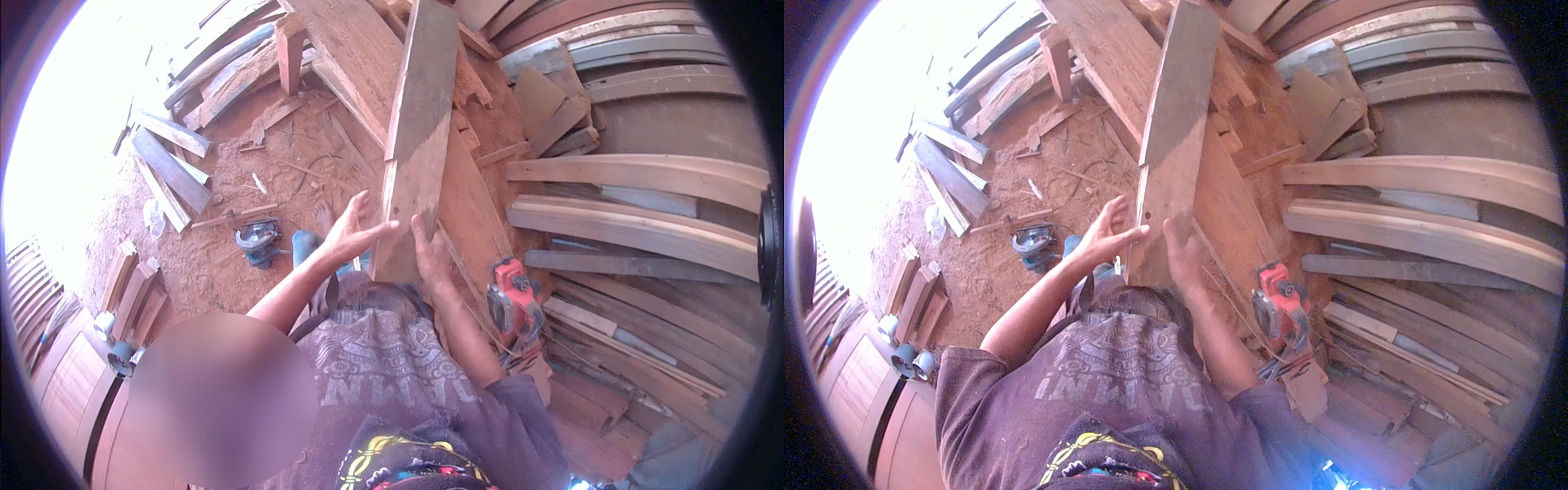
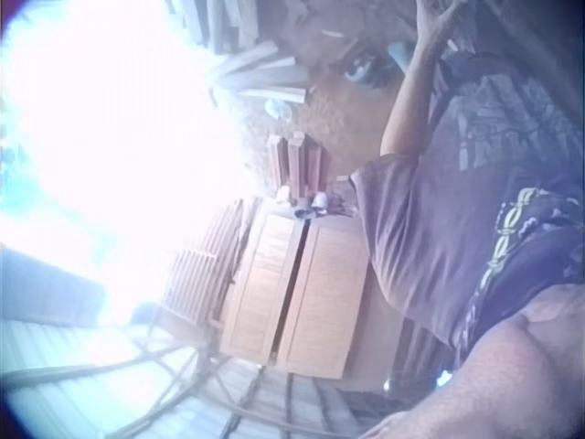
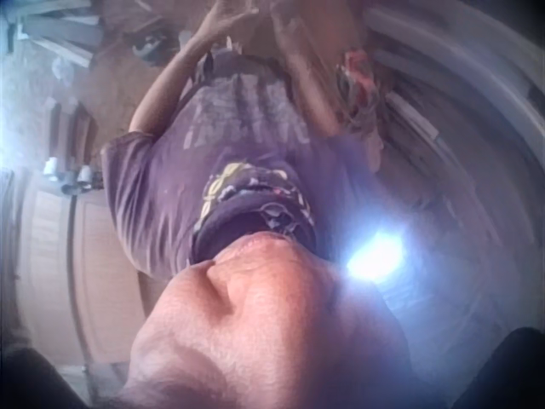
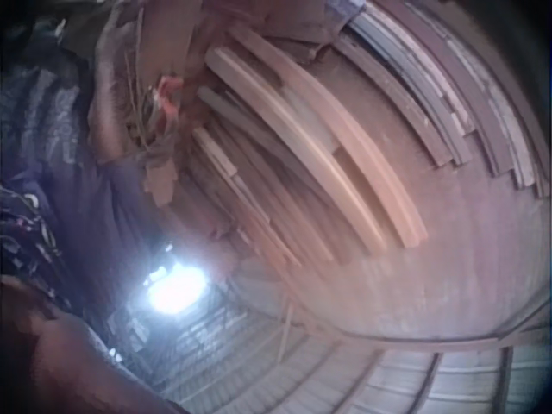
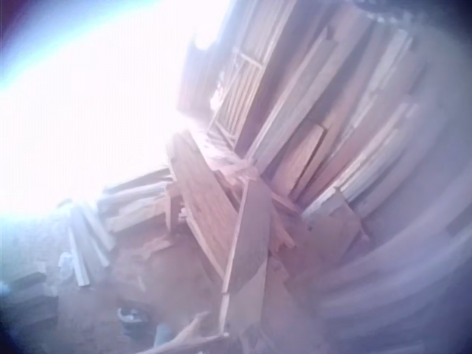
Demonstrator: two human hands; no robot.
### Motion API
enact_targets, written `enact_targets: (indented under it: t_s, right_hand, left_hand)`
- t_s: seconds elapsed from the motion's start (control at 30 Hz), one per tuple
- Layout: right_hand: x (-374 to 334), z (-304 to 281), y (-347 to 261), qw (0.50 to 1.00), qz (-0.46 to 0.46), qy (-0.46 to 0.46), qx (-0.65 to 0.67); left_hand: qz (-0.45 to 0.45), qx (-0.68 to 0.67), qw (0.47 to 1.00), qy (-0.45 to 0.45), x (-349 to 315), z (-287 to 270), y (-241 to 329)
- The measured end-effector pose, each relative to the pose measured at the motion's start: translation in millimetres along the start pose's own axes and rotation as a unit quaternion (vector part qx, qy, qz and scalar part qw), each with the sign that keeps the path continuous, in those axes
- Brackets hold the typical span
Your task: The person selects a wooden plank from a pile, uses a hammer to remove a nail, and then uses a circular saw to cut the plank. The person also uses a measuring tape to measure the wood.
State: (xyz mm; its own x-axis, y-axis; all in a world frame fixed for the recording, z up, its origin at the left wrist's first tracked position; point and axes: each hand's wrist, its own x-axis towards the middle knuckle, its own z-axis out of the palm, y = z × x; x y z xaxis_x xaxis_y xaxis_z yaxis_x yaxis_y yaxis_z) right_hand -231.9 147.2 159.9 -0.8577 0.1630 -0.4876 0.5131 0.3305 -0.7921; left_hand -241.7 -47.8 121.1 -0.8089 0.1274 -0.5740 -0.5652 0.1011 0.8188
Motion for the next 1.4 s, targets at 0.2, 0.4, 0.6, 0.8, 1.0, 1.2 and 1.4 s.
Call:
enact_targets:
  t_s: [0.2,0.4,0.6,0.8,1.0,1.2,1.4]
  right_hand:
    - [7,27,38,0.991,0.026,-0.018,-0.132]
    - [13,2,24,0.984,-0.103,-0.089,-0.118]
    - [85,-12,-69,0.963,-0.116,-0.188,-0.157]
    - [99,-105,-112,0.945,-0.173,-0.266,0.076]
    - [55,-221,-6,0.962,-0.163,-0.117,-0.187]
    - [-31,-294,99,0.962,-0.067,0.054,-0.259]
    - [-87,-311,104,0.94,-0.062,0.181,-0.283]
  left_hand:
    - [-0.161,-0.169,0.971,-0.049,-18,13,-21]
    - [-0.105,-0.18,0.978,0.024,-52,44,-14]
    - [-0.078,-0.321,0.937,0.118,12,38,22]
    - [0.239,-0.479,0.844,-0.027,-36,-3,144]
    - [0.354,-0.365,0.861,0.021,-39,-15,250]
    - [0.374,-0.345,0.86,0.042,-30,-14,269]
    - [0.365,-0.356,0.859,0.045,-28,-12,269]
